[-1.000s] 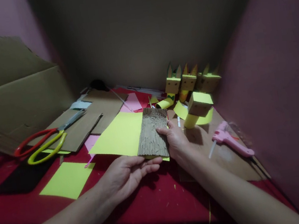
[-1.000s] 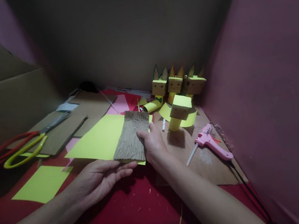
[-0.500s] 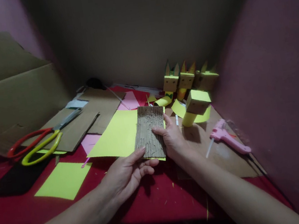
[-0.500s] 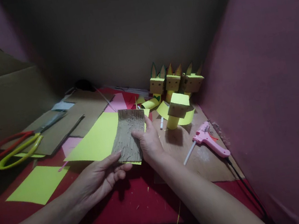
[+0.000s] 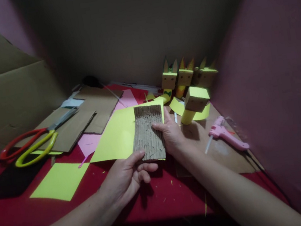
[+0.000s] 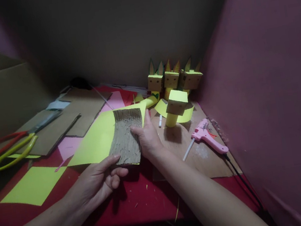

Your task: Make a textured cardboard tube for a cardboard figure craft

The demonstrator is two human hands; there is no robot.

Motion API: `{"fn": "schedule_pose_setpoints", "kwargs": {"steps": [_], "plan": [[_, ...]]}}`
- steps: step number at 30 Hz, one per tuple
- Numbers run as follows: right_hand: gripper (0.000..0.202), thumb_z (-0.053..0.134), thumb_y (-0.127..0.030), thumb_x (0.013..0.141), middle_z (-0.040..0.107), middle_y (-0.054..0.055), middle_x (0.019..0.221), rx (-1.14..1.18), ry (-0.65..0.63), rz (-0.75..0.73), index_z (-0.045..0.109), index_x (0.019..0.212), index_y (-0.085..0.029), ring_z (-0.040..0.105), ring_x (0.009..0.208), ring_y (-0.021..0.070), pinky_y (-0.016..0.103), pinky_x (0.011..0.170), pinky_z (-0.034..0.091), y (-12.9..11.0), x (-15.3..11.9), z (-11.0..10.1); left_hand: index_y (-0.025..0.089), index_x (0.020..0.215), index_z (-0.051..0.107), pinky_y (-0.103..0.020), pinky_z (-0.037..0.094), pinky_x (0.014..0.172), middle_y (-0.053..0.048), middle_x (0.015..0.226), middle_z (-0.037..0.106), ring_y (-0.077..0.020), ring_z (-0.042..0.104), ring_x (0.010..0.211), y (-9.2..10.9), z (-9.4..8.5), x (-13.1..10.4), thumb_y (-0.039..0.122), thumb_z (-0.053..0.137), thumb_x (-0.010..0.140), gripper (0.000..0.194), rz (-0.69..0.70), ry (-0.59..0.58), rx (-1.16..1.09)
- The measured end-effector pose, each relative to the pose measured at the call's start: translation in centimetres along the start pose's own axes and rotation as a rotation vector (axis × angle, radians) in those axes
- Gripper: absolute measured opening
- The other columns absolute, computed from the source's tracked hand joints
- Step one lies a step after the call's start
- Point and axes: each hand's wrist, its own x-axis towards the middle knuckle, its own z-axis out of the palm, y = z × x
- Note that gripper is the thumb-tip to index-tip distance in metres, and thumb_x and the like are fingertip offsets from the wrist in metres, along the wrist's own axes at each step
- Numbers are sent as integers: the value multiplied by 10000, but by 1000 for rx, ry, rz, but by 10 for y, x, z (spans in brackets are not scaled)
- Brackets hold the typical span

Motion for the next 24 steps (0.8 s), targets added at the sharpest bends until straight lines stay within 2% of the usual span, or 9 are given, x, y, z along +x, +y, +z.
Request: {"fn": "schedule_pose_setpoints", "kwargs": {"steps": [3,6,12,15,17,21,24], "plan": [[588,561,-58,560,611,-23,861,36,-29,14,470,1094,-287,599,822,207,355,799,458,-2,0,2,50,994,548,-162,461,291,-102,661,705,-152,655,432,-2,-1,-2,56,497,890,116,3,-6,4],[611,558,-64,525,620,-18,888,36,-36,36,476,1089,-285,597,856,218,357,801,458,-5,-1,4,46,1029,534,-172,466,289,-106,677,707,-153,652,431,-5,-2,-4,74,493,898,140,8,-3,14],[544,589,-178,609,656,3,938,-7,-3,94,497,1134,-289,602,863,227,358,744,468,-4,0,4,36,1065,527,-183,473,291,-164,764,725,-165,662,449,-7,-1,-4,117,459,927,173,-6,-19,8],[572,580,-131,565,660,2,898,4,20,89,518,1114,-278,596,833,227,355,715,466,-3,2,2,60,1094,537,-179,475,297,-132,779,726,-154,661,454,-7,-1,-6,148,470,933,195,38,-35,-65],[574,565,-107,549,659,-2,867,22,29,102,527,1097,-272,594,817,226,358,714,463,-3,3,1,61,1072,563,-171,488,324,-113,788,725,-141,665,478,-7,-1,-8,110,494,914,179,77,-37,-108],[519,558,-77,541,652,-11,827,72,16,113,548,1027,-259,596,817,220,354,725,459,-2,3,-1,16,861,617,-137,503,386,-90,612,687,-102,626,439,-7,-2,-11,-37,518,843,114,81,15,-65],[479,566,-70,539,649,-15,805,92,14,104,559,982,-251,596,794,210,349,728,455,-1,3,-1,20,814,618,-120,468,354,-70,496,642,-86,574,364,-7,-1,-11,-19,488,870,147,68,54,-23]]}}
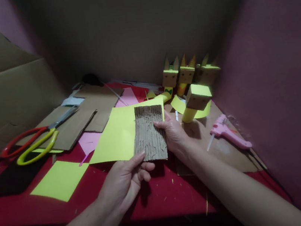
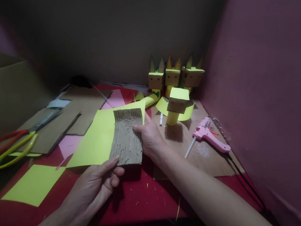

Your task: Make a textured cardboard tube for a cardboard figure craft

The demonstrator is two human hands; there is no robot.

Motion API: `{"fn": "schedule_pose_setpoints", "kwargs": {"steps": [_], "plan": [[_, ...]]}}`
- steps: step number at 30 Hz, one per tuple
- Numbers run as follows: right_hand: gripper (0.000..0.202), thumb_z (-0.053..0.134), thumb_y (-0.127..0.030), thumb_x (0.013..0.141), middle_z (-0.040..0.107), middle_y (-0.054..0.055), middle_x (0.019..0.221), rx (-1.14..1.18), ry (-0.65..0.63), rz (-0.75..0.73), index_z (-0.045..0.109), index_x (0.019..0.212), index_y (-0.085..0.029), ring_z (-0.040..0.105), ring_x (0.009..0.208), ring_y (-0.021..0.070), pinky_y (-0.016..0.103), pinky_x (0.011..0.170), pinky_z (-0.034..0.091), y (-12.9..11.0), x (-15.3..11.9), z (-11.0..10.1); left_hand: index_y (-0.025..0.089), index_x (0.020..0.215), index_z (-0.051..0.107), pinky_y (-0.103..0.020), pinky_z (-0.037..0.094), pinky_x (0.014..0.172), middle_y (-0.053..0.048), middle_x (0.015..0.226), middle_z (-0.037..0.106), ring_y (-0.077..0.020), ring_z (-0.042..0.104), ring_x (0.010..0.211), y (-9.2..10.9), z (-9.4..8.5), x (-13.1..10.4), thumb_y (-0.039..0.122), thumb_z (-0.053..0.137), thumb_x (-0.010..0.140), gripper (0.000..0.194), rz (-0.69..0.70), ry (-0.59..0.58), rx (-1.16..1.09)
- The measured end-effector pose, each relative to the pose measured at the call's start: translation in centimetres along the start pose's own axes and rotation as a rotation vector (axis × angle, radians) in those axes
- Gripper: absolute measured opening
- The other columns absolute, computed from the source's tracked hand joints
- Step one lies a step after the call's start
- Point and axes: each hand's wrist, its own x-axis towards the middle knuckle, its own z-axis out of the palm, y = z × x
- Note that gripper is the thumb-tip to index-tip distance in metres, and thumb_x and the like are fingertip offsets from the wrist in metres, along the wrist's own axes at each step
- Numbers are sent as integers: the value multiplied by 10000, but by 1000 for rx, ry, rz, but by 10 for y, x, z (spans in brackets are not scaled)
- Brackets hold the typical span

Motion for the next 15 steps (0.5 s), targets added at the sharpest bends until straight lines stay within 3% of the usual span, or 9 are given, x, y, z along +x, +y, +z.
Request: {"fn": "schedule_pose_setpoints", "kwargs": {"steps": [10,15], "plan": [[502,575,-63,509,633,-21,774,-8,-4,10,557,976,-246,590,777,213,347,719,446,-1,0,1,36,910,594,-146,426,303,-87,505,664,-103,535,292,-4,3,-3,76,466,912,135,28,29,119],[506,560,-50,502,615,-26,782,-14,-15,18,534,966,-252,587,780,204,345,733,442,-3,-1,2,22,921,583,-166,445,292,-81,554,669,-125,582,344,-7,4,-3,59,469,902,121,68,27,65]]}}
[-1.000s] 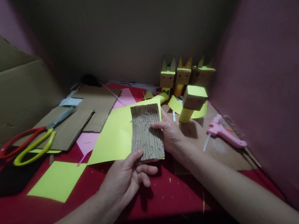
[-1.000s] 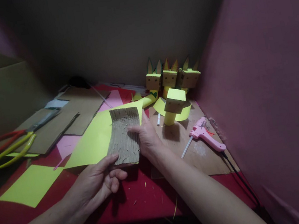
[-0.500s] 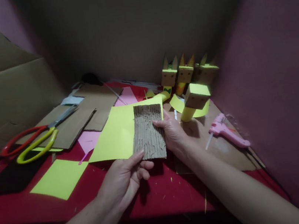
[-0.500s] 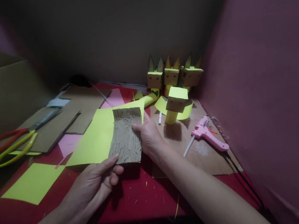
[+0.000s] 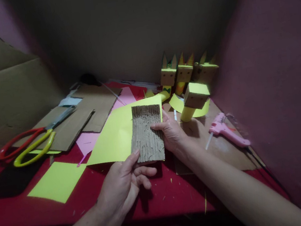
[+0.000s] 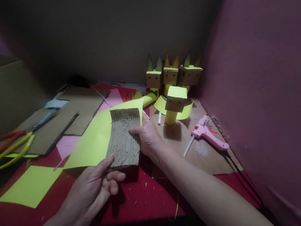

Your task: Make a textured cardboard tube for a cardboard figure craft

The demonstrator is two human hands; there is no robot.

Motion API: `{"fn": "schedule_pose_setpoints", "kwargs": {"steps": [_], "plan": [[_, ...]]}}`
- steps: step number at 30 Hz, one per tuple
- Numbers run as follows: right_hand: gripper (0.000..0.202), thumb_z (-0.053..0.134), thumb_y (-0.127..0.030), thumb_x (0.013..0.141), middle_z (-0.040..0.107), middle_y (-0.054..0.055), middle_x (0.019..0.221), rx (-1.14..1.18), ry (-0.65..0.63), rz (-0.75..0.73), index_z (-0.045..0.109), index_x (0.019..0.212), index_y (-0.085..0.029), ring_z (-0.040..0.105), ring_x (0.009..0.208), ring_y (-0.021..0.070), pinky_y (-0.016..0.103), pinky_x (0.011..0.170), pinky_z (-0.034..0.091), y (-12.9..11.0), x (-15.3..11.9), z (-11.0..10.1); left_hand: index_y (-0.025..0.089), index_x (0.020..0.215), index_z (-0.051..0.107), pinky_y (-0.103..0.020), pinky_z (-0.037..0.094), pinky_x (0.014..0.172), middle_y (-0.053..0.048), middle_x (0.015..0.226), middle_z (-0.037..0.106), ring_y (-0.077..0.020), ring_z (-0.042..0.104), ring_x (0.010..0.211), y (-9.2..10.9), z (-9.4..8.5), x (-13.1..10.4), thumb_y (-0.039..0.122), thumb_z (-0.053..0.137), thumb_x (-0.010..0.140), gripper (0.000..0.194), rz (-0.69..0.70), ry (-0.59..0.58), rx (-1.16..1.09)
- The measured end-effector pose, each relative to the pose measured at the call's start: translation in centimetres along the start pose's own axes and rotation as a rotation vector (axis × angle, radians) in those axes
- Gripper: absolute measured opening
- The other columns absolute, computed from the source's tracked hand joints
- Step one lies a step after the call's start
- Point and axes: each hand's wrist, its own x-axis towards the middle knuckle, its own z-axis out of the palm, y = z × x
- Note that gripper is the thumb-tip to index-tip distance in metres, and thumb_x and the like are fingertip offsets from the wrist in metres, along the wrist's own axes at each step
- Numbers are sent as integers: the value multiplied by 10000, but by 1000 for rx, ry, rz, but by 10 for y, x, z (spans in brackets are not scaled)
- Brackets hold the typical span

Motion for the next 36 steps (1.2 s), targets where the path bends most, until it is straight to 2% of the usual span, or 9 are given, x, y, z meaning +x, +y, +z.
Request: {"fn": "schedule_pose_setpoints", "kwargs": {"steps": [5,12,20,27,30,33,36], "plan": [[504,540,-28,474,609,-23,736,13,63,91,554,935,-234,577,729,196,339,704,451,-3,0,-4,62,1035,563,-194,497,322,-106,798,721,-161,677,492,2,-6,1,138,448,937,169,44,-84,-175],[514,522,-34,472,622,-18,744,-22,103,106,549,948,-226,584,732,201,337,678,453,-2,2,-8,51,1042,543,-192,542,397,-125,801,716,-161,692,538,0,-8,2,124,374,962,201,52,-61,-220],[587,544,-52,512,657,-13,829,-82,90,-62,543,1065,-248,607,799,212,349,721,460,3,2,-9,10,1024,559,-211,547,401,-167,782,709,-184,695,553,-4,-5,-1,113,376,955,221,74,-74,-182],[628,561,-37,513,652,-15,848,-63,143,-12,541,1095,-271,612,796,205,354,738,465,3,1,-10,34,1121,553,-287,626,598,-205,979,710,-272,733,805,-3,-9,-1,132,414,946,245,79,-107,-175],[612,567,-36,515,653,-17,848,-59,128,-12,541,1077,-276,613,797,210,366,745,471,3,1,-9,43,1100,579,-308,633,635,-203,985,714,-282,730,832,-1,-10,-2,132,443,934,232,84,-99,-179],[593,586,-37,519,650,-19,843,-50,110,-34,540,1061,-273,612,800,208,357,732,476,3,1,-9,30,934,636,-224,604,554,-163,808,732,-205,727,667,0,-10,-1,62,524,877,130,51,-77,-138],[591,580,-39,512,644,-23,818,-19,103,-38,539,1054,-271,607,782,205,339,693,472,3,1,-8,22,762,653,-135,509,402,-103,573,684,-95,602,397,2,-9,0,-3,537,844,144,-28,-56,-65]]}}
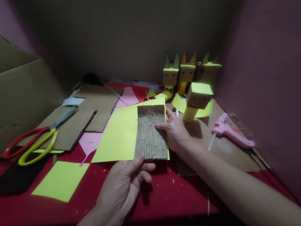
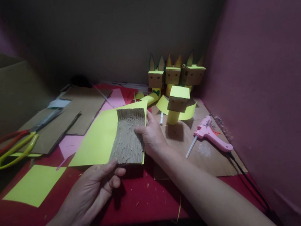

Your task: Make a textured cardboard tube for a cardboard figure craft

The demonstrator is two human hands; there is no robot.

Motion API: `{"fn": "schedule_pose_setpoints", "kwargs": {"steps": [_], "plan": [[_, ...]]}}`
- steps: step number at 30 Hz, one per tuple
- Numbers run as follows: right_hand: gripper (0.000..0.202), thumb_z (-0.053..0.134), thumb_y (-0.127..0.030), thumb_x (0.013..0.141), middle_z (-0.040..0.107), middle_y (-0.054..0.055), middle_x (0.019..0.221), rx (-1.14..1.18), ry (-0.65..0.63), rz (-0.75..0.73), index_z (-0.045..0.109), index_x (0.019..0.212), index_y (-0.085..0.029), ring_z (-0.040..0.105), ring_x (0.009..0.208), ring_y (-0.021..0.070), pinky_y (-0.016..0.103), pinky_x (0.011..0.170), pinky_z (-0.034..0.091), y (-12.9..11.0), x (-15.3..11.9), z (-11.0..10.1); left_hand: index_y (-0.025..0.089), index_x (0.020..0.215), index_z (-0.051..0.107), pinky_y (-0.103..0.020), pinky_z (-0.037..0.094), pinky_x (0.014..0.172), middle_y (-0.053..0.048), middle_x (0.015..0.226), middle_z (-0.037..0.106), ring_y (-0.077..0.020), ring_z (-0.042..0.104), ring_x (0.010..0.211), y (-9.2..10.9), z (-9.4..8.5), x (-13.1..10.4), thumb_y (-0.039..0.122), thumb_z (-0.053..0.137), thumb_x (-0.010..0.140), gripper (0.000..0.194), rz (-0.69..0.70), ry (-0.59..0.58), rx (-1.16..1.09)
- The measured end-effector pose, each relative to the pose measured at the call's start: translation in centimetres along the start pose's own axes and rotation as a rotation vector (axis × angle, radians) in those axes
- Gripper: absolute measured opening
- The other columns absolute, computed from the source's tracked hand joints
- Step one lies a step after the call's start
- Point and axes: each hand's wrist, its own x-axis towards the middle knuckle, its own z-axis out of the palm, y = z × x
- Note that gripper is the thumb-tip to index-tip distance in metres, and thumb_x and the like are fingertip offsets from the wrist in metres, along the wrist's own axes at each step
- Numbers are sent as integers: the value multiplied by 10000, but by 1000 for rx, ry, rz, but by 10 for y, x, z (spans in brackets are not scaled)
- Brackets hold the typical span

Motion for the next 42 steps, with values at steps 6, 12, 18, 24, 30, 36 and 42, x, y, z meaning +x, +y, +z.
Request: {"fn": "schedule_pose_setpoints", "kwargs": {"steps": [6,12,18,24,30,36,42], "plan": [[521,575,-40,494,627,-31,718,56,10,105,567,973,-243,583,689,182,321,667,444,-7,-2,5,14,711,677,-105,478,365,-89,535,674,-73,578,363,4,3,0,-36,511,848,220,-51,45,47],[321,623,-108,541,626,-22,671,113,37,269,591,844,-209,552,590,155,352,688,458,-10,-4,8,13,734,699,-104,494,394,-94,564,692,-69,589,383,3,2,-1,-32,536,840,199,-58,21,77],[343,693,-184,611,644,-13,697,109,0,245,588,935,-230,610,687,199,379,712,475,-11,-7,11,26,707,702,-102,490,389,-97,569,696,-71,583,377,2,3,-2,-16,572,823,180,-54,29,97],[266,685,-228,647,653,3,668,112,43,267,604,900,-215,638,737,222,391,723,495,-11,-2,10,27,692,717,-111,496,407,-100,583,702,-78,592,398,-1,-1,-3,6,613,797,149,-58,30,109],[198,658,-213,710,661,0,628,174,68,334,626,905,-203,655,719,221,394,726,515,-13,-1,13,23,672,724,-127,505,437,-124,604,712,-84,595,404,-3,-5,-8,50,679,751,96,-34,40,138],[187,640,-359,765,677,38,649,250,23,541,619,837,-187,673,752,251,437,725,534,-16,2,8,29,662,720,-135,486,427,-130,582,706,-97,596,387,-7,-3,-11,124,743,702,106,7,17,153],[204,616,-392,793,687,54,689,257,-83,545,621,813,-189,675,788,253,450,736,543,-13,2,-1,17,680,713,-141,490,426,-134,574,701,-101,595,385,-4,-1,-9,93,705,726,89,10,26,140]]}}
